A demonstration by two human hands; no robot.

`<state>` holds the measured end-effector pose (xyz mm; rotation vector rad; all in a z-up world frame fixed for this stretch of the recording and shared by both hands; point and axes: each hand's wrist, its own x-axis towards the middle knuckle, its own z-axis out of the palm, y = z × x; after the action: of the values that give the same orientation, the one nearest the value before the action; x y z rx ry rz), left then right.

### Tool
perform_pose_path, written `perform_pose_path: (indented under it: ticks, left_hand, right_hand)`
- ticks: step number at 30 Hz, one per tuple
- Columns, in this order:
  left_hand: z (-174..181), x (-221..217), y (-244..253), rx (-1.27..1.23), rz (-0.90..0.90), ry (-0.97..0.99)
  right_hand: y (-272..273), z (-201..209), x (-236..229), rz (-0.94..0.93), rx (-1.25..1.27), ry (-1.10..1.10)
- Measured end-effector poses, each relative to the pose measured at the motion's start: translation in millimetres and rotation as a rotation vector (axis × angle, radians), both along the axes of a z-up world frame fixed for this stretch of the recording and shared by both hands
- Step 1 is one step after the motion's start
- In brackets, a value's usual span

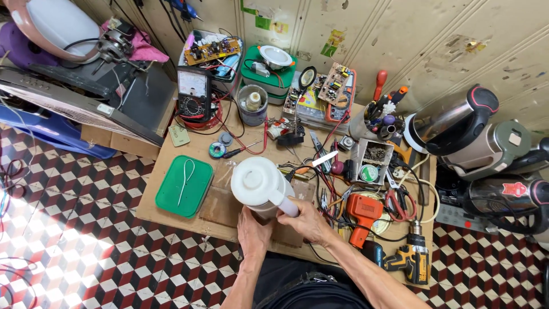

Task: Inspecting and cleaning the interior of an electric kettle at a repair workbench.

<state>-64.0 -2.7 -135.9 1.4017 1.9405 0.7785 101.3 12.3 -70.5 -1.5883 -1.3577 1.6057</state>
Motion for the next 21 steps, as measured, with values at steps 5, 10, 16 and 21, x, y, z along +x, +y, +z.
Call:
perform_pose_path:
  ticks: [5, 10, 16, 21]
  left_hand:
    - [10.3, 8.8, -7.8, -0.073, -0.044, -0.005]
    - [7.7, -12.1, -19.6, -0.039, -0.169, -0.148]
    - [77.5, -16.2, -21.8, 0.168, 0.100, -0.164]
    - [154.5, 20.0, 4.4, 0.368, -0.205, -0.009]
  right_hand:
    - [-25.6, -4.2, 19.8, -0.083, 0.012, 0.044]
    - [-39.3, -3.5, 27.1, -0.052, 0.216, -0.132]
    - [-46.1, 8.1, 71.5, -0.229, -0.144, 0.254]
    - [-5.0, -57.0, 80.8, -0.508, -0.224, 0.223]
